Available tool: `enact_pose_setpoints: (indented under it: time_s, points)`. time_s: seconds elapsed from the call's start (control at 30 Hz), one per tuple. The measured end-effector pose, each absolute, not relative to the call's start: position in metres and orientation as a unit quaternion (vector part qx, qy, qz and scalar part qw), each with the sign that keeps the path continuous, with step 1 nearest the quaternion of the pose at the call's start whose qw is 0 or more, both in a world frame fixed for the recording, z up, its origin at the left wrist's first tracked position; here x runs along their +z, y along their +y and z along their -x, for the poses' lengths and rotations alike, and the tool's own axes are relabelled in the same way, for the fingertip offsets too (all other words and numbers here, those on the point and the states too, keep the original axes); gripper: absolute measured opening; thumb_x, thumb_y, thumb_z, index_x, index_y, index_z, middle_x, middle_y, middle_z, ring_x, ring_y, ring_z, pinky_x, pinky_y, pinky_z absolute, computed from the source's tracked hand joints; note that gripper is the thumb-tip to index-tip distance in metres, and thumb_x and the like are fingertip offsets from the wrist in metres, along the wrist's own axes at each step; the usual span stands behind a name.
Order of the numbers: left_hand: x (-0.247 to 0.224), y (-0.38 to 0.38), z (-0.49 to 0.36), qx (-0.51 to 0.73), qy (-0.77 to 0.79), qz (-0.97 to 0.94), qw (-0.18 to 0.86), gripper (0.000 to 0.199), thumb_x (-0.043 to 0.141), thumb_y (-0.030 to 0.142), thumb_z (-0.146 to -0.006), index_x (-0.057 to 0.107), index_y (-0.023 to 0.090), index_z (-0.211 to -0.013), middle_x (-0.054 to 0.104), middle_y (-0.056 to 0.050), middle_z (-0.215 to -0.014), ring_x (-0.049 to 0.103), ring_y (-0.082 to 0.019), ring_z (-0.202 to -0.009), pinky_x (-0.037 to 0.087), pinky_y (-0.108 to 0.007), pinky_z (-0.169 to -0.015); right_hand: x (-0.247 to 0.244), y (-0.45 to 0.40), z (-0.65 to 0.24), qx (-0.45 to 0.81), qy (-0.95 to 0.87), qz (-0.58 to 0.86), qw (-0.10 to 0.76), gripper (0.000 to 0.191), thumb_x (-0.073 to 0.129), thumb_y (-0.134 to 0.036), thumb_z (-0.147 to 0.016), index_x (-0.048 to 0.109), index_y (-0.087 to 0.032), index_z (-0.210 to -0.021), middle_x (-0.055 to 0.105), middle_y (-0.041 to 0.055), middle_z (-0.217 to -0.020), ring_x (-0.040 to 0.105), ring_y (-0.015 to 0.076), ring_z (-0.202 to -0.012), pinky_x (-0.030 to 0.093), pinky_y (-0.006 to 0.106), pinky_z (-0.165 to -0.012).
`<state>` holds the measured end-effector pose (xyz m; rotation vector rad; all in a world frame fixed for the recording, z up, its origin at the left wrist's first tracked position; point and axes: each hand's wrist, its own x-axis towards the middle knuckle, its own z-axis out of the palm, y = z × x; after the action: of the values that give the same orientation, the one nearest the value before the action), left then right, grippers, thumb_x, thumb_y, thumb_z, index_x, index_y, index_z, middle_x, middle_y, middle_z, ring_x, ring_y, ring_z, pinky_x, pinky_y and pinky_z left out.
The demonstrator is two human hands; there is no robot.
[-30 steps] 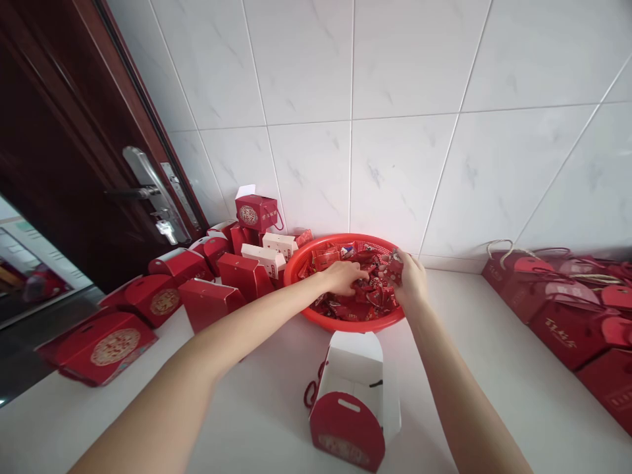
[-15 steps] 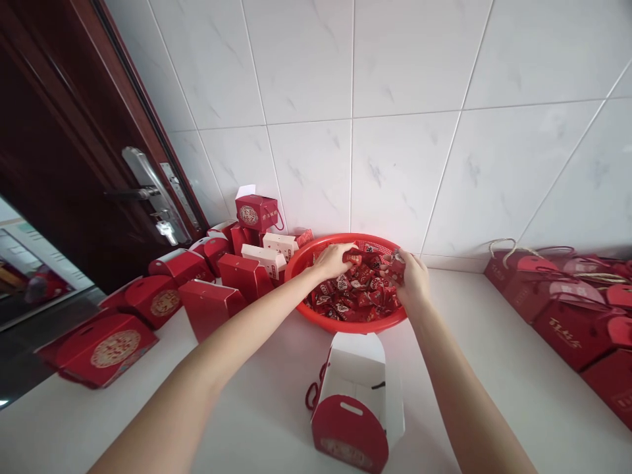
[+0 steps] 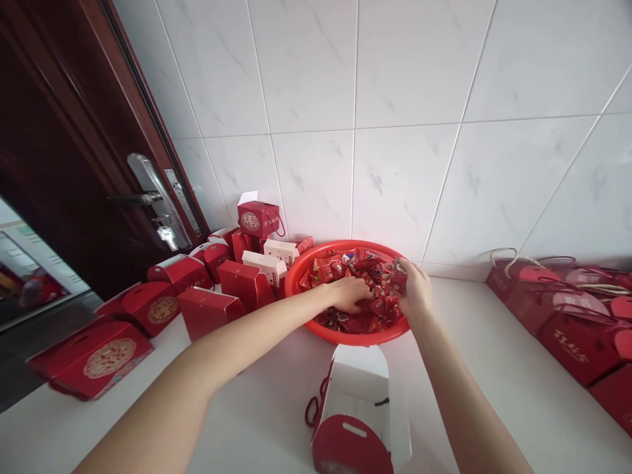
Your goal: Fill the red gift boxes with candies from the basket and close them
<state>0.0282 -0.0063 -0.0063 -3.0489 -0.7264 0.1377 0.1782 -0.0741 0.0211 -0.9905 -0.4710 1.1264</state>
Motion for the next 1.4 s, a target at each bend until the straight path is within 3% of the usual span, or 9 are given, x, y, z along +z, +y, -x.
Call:
enact_pose_setpoints:
  time_s: [0.13,0.27,0.57,0.7,0.83,0.97,1.17,1.3,1.4]
  points:
    - [-0.003,-0.003,-0.023,-0.006,-0.275,0.959,-0.06,0.018,0.057,0.014,-0.084,0.073,0.022,-0.087,0.076,-0.004,-0.085,0.069,-0.023,-0.08,0.047,-0.031,-0.072,0.022,-0.075,-0.178,0.509,-0.213,0.445,0.705,0.011,0.069,-0.022,-0.075,0.058,-0.023,-0.072,0.07,-0.003,-0.062,0.065,0.0153,-0.049,0.054,0.025,-0.045]
    - [-0.003,0.001,-0.017,-0.064,-0.342,0.933,-0.088,0.031,0.053,0.015,-0.089,0.074,0.023,-0.109,0.078,-0.006,-0.101,0.072,-0.024,-0.092,0.05,-0.03,-0.08,0.026,-0.076,-0.176,0.517,-0.192,0.444,0.706,0.008,0.063,-0.019,-0.08,0.059,-0.022,-0.074,0.07,-0.0024,-0.062,0.064,0.0146,-0.047,0.053,0.025,-0.044]
    - [0.004,0.001,-0.016,-0.114,-0.382,0.91,-0.114,0.042,0.045,0.013,-0.091,0.071,0.018,-0.124,0.077,-0.01,-0.117,0.071,-0.027,-0.109,0.05,-0.037,-0.098,0.029,-0.076,-0.178,0.572,-0.177,0.411,0.687,0.005,0.061,-0.024,-0.081,0.064,-0.021,-0.081,0.073,-0.0004,-0.065,0.065,0.0151,-0.048,0.052,0.023,-0.043]
    - [0.005,0.003,-0.016,-0.146,-0.396,0.898,-0.123,0.042,0.045,0.014,-0.093,0.07,0.02,-0.126,0.076,-0.007,-0.12,0.069,-0.026,-0.113,0.049,-0.038,-0.102,0.028,-0.076,-0.18,0.584,-0.183,0.396,0.685,0.006,0.065,-0.024,-0.076,0.064,-0.021,-0.081,0.074,0.0008,-0.068,0.065,0.0151,-0.05,0.053,0.023,-0.045]
    - [0.004,0.004,-0.016,-0.161,-0.403,0.892,-0.127,0.042,0.044,0.016,-0.094,0.067,0.022,-0.128,0.075,-0.004,-0.122,0.07,-0.023,-0.11,0.05,-0.034,-0.101,0.024,-0.076,-0.181,0.576,-0.222,0.385,0.686,0.023,0.072,-0.013,-0.063,0.063,-0.021,-0.084,0.077,0.0007,-0.076,0.067,0.015,-0.055,0.055,0.023,-0.049]
    - [0.005,0.003,-0.015,-0.148,-0.414,0.892,-0.108,0.041,0.043,0.019,-0.095,0.063,0.022,-0.131,0.072,-0.004,-0.128,0.068,-0.022,-0.115,0.05,-0.034,-0.102,0.022,-0.074,-0.18,0.571,-0.23,0.381,0.69,0.034,0.071,-0.007,-0.057,0.062,-0.022,-0.086,0.078,0.0011,-0.08,0.071,0.0189,-0.063,0.058,0.027,-0.053]
    - [0.007,0.001,-0.013,-0.128,-0.442,0.888,0.005,0.037,0.048,0.016,-0.092,0.067,0.017,-0.124,0.073,-0.01,-0.118,0.067,-0.026,-0.114,0.051,-0.038,-0.103,0.021,-0.072,-0.178,0.536,-0.185,0.379,0.731,0.033,0.07,-0.005,-0.05,0.057,-0.021,-0.076,0.078,0.0019,-0.081,0.068,0.0174,-0.062,0.052,0.024,-0.045]
    - [0.008,0.0,-0.016,-0.12,-0.373,0.919,0.044,0.035,0.05,0.018,-0.093,0.069,0.02,-0.123,0.07,-0.009,-0.117,0.066,-0.024,-0.113,0.051,-0.037,-0.1,0.021,-0.073,-0.18,0.527,-0.185,0.395,0.729,0.026,0.071,-0.009,-0.052,0.059,-0.02,-0.073,0.075,0.0015,-0.073,0.062,0.016,-0.053,0.043,0.024,-0.037]
    - [0.008,-0.005,-0.024,-0.059,-0.278,0.958,0.039,0.034,0.062,0.027,-0.09,0.069,0.021,-0.122,0.067,-0.01,-0.122,0.064,-0.026,-0.113,0.049,-0.038,-0.1,0.02,-0.073,-0.182,0.512,-0.189,0.415,0.728,0.024,0.072,-0.013,-0.054,0.06,-0.02,-0.074,0.072,0.0007,-0.069,0.061,0.0159,-0.05,0.037,0.023,-0.034]
